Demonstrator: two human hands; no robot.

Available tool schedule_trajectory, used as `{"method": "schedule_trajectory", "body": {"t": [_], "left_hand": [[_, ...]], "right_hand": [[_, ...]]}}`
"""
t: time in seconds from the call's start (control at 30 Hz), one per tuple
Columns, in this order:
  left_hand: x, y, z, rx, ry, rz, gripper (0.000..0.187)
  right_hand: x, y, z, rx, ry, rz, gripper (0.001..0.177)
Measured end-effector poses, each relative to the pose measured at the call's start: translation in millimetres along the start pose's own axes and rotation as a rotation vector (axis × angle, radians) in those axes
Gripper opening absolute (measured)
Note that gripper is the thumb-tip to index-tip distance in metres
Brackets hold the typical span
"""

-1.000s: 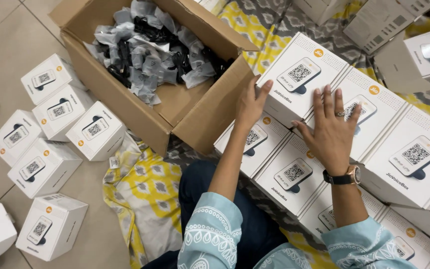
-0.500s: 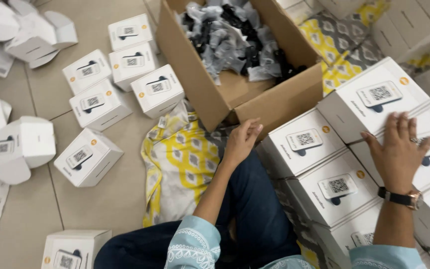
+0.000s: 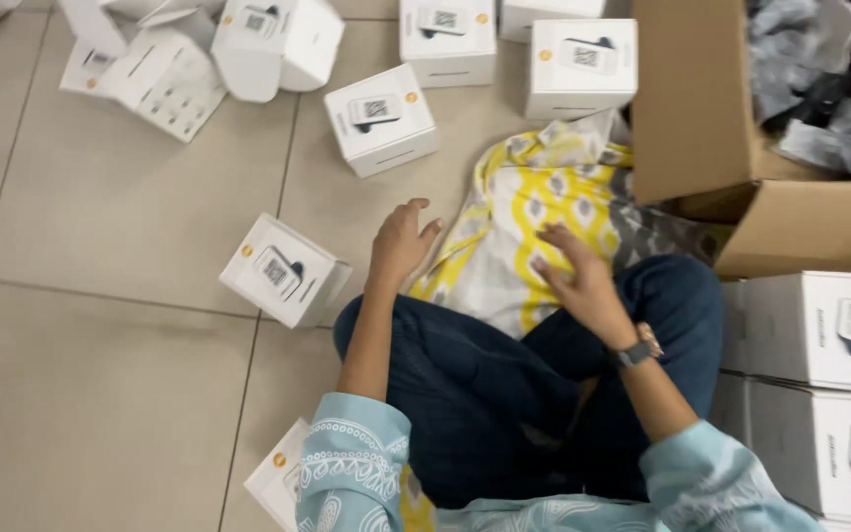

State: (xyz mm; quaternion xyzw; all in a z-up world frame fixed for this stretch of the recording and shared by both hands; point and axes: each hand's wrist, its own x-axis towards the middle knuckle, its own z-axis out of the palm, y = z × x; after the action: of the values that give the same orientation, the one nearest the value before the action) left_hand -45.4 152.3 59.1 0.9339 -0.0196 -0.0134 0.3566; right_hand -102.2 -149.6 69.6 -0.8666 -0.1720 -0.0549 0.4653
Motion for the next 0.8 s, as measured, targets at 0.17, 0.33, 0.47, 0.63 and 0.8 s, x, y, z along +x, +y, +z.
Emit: {"method": "schedule_trajectory", "body": {"t": [0.17, 0.33, 0.47, 0.63, 0.8], "left_hand": [[-61, -102, -61, 0.156, 0.324, -0.236, 0.060], [-121, -195, -52, 0.191, 0.858, -0.439, 0.101], [-146, -247, -5, -0.357, 0.852, -0.597, 0.089], [-145, -244, 28, -0.716, 0.839, -0.527, 0.059], [-137, -244, 39, -0.900, 0.859, -0.643, 0.065]], "right_hand": [[68, -79, 138, 0.135, -0.477, 0.086, 0.050], [97, -66, 239, 0.190, -0.824, 0.381, 0.066], [109, -38, 294, 0.353, -0.893, 0.396, 0.080], [111, -3, 338, 0.349, -0.974, 0.408, 0.089], [113, -30, 303, 0.380, -0.896, 0.468, 0.081]]}}
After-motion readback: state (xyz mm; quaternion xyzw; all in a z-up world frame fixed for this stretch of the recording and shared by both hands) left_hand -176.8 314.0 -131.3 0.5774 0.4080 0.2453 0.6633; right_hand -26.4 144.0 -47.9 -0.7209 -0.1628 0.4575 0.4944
